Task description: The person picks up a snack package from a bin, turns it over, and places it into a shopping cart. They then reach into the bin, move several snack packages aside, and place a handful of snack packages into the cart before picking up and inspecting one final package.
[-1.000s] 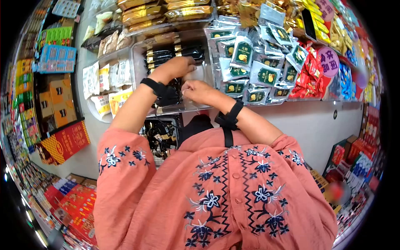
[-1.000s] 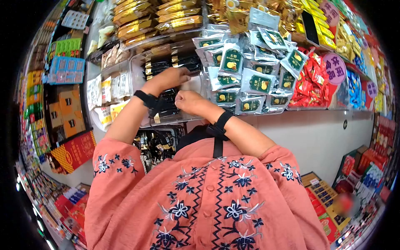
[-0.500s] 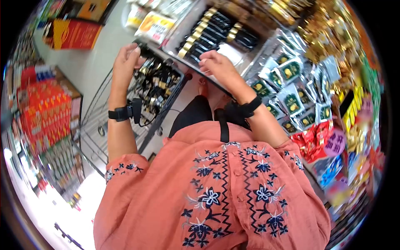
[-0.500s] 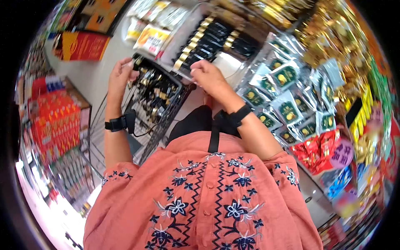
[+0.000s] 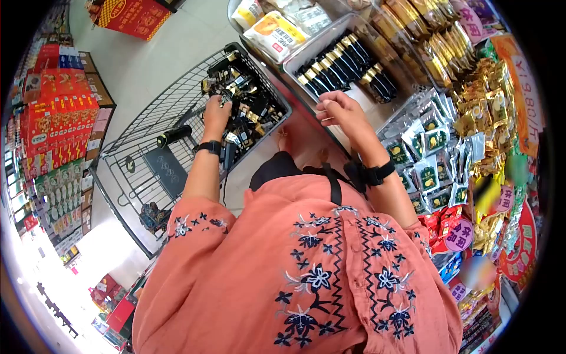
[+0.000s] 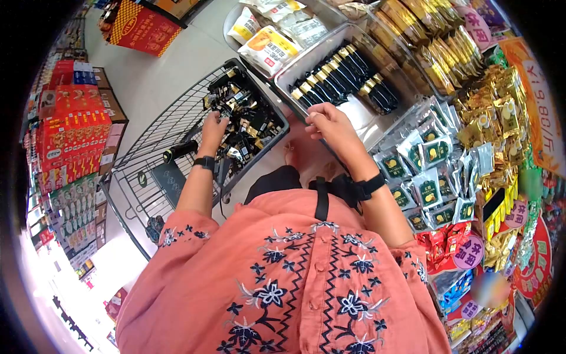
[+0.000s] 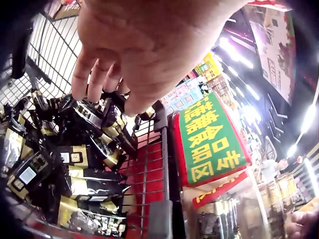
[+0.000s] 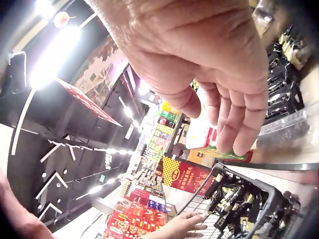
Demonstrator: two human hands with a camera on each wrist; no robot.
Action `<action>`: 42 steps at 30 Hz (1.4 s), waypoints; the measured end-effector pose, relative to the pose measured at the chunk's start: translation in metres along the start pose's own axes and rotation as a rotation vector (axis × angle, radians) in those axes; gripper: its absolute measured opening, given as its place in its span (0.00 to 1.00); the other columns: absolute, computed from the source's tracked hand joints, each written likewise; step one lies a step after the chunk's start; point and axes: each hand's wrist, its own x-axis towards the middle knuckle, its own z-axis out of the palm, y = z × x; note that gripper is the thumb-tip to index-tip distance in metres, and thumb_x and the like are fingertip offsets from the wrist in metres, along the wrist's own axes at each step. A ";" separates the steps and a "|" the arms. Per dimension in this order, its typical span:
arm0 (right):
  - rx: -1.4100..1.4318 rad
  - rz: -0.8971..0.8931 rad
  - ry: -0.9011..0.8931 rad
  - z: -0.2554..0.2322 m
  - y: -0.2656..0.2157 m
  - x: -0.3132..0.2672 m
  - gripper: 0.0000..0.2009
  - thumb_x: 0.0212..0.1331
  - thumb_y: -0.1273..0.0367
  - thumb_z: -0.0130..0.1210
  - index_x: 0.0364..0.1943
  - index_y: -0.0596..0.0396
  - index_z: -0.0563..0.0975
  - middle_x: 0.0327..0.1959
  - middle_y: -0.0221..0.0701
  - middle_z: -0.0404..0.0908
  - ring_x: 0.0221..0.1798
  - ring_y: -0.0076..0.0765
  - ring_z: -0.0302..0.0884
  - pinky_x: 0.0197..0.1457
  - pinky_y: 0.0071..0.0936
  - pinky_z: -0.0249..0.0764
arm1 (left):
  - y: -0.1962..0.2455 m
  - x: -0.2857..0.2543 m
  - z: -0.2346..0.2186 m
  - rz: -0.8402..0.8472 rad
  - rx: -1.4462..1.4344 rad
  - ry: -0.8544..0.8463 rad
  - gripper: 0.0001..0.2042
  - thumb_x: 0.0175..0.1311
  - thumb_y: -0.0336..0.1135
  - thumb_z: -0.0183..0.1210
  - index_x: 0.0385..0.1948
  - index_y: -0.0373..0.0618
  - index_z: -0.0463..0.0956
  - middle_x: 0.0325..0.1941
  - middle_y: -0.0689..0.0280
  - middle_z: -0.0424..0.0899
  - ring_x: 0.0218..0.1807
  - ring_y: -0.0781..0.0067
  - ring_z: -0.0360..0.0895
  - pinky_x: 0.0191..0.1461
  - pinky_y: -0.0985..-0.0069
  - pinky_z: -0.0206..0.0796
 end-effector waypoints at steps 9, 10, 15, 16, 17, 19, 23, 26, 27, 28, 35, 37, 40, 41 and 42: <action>-0.031 0.036 0.112 0.013 -0.009 0.008 0.14 0.69 0.64 0.50 0.52 0.59 0.74 0.45 0.36 0.81 0.43 0.29 0.80 0.48 0.29 0.78 | 0.021 0.037 0.015 0.182 0.424 -0.055 0.26 0.56 0.37 0.68 0.56 0.43 0.70 0.50 0.54 0.74 0.53 0.49 0.73 0.50 0.55 0.71; -0.034 0.043 0.127 0.014 -0.009 0.009 0.14 0.69 0.64 0.50 0.52 0.59 0.74 0.45 0.36 0.81 0.43 0.29 0.80 0.48 0.29 0.78 | 0.020 0.039 0.016 0.211 0.456 -0.062 0.25 0.56 0.37 0.68 0.56 0.43 0.70 0.50 0.55 0.74 0.52 0.50 0.73 0.50 0.55 0.70; -0.027 0.067 0.147 0.023 -0.004 0.009 0.14 0.69 0.64 0.50 0.52 0.58 0.74 0.44 0.35 0.81 0.43 0.29 0.80 0.48 0.29 0.78 | 0.013 0.044 0.018 0.228 0.477 -0.074 0.23 0.54 0.35 0.68 0.52 0.41 0.72 0.49 0.55 0.74 0.53 0.50 0.72 0.51 0.57 0.70; -0.027 0.075 0.138 0.024 -0.003 0.010 0.14 0.69 0.64 0.50 0.52 0.58 0.74 0.44 0.35 0.81 0.43 0.29 0.80 0.48 0.29 0.78 | 0.010 0.045 0.018 0.226 0.482 -0.084 0.23 0.54 0.35 0.68 0.51 0.41 0.72 0.49 0.55 0.74 0.54 0.50 0.72 0.51 0.57 0.70; -0.028 0.083 0.128 0.026 -0.004 0.010 0.14 0.69 0.64 0.50 0.52 0.58 0.74 0.44 0.35 0.81 0.43 0.29 0.80 0.48 0.29 0.78 | 0.008 0.045 0.018 0.222 0.486 -0.092 0.23 0.54 0.35 0.68 0.51 0.40 0.72 0.49 0.54 0.74 0.54 0.50 0.72 0.51 0.57 0.70; -0.044 0.088 0.112 0.025 -0.006 0.011 0.14 0.69 0.64 0.50 0.52 0.58 0.74 0.44 0.35 0.81 0.43 0.29 0.80 0.48 0.29 0.78 | 0.007 0.046 0.016 0.197 0.501 -0.150 0.23 0.53 0.37 0.69 0.49 0.39 0.73 0.50 0.53 0.74 0.54 0.50 0.72 0.52 0.57 0.70; -0.070 0.080 0.077 0.020 -0.013 0.011 0.15 0.69 0.63 0.50 0.52 0.58 0.74 0.43 0.34 0.81 0.42 0.29 0.80 0.47 0.29 0.78 | 0.022 0.035 0.007 0.044 0.398 -0.213 0.25 0.51 0.41 0.69 0.48 0.36 0.75 0.51 0.52 0.73 0.56 0.47 0.71 0.53 0.56 0.71; -0.066 0.047 0.056 0.018 -0.019 0.011 0.15 0.68 0.63 0.50 0.50 0.59 0.74 0.42 0.34 0.81 0.41 0.28 0.80 0.46 0.27 0.78 | 0.021 0.017 -0.003 -0.008 0.159 -0.242 0.22 0.54 0.46 0.66 0.43 0.37 0.78 0.46 0.50 0.78 0.51 0.48 0.75 0.51 0.56 0.71; -0.063 0.039 0.045 0.018 -0.021 0.011 0.15 0.68 0.63 0.51 0.50 0.59 0.74 0.42 0.34 0.81 0.41 0.28 0.80 0.46 0.27 0.78 | 0.023 0.009 -0.013 -0.027 0.067 -0.278 0.22 0.54 0.48 0.65 0.42 0.37 0.78 0.44 0.50 0.79 0.49 0.50 0.77 0.50 0.57 0.71; -0.057 0.031 0.035 0.019 -0.023 0.011 0.15 0.68 0.63 0.51 0.50 0.59 0.74 0.42 0.34 0.80 0.41 0.28 0.80 0.46 0.27 0.78 | 0.034 0.002 -0.033 -0.117 -0.189 -0.430 0.22 0.56 0.52 0.62 0.40 0.40 0.79 0.40 0.55 0.81 0.41 0.60 0.78 0.44 0.66 0.72; -0.038 -0.049 -0.084 0.033 -0.053 0.010 0.17 0.68 0.62 0.52 0.53 0.59 0.74 0.45 0.36 0.81 0.43 0.31 0.81 0.49 0.29 0.78 | 0.111 -0.058 -0.116 -0.245 -1.335 -0.633 0.19 0.69 0.48 0.51 0.48 0.41 0.76 0.39 0.63 0.82 0.36 0.74 0.76 0.38 0.75 0.68; 0.051 -0.080 -0.128 0.043 -0.071 0.006 0.20 0.66 0.61 0.55 0.56 0.60 0.71 0.47 0.37 0.78 0.44 0.31 0.81 0.46 0.27 0.78 | 0.141 -0.061 -0.133 -0.212 -1.444 -0.714 0.28 0.68 0.52 0.49 0.59 0.37 0.71 0.41 0.63 0.80 0.35 0.74 0.73 0.38 0.77 0.66; 0.166 -0.177 -0.185 0.050 -0.089 0.003 0.25 0.67 0.59 0.55 0.61 0.60 0.68 0.51 0.39 0.76 0.43 0.32 0.81 0.45 0.27 0.79 | 0.181 -0.067 -0.140 -0.170 -1.560 -0.796 0.29 0.68 0.54 0.45 0.58 0.36 0.69 0.36 0.61 0.80 0.30 0.71 0.71 0.35 0.74 0.64; 0.211 -0.191 -0.215 0.050 -0.095 0.001 0.25 0.67 0.58 0.56 0.61 0.61 0.68 0.51 0.39 0.76 0.43 0.32 0.81 0.44 0.27 0.79 | 0.188 -0.066 -0.138 -0.140 -1.631 -0.853 0.25 0.68 0.53 0.45 0.53 0.40 0.73 0.38 0.57 0.82 0.30 0.69 0.73 0.35 0.72 0.66; 0.258 -0.203 -0.243 0.050 -0.103 -0.002 0.25 0.67 0.58 0.56 0.60 0.61 0.68 0.51 0.39 0.75 0.43 0.31 0.81 0.44 0.26 0.79 | 0.201 -0.068 -0.139 -0.126 -1.630 -0.885 0.25 0.68 0.53 0.44 0.53 0.41 0.73 0.37 0.57 0.81 0.29 0.69 0.73 0.34 0.72 0.66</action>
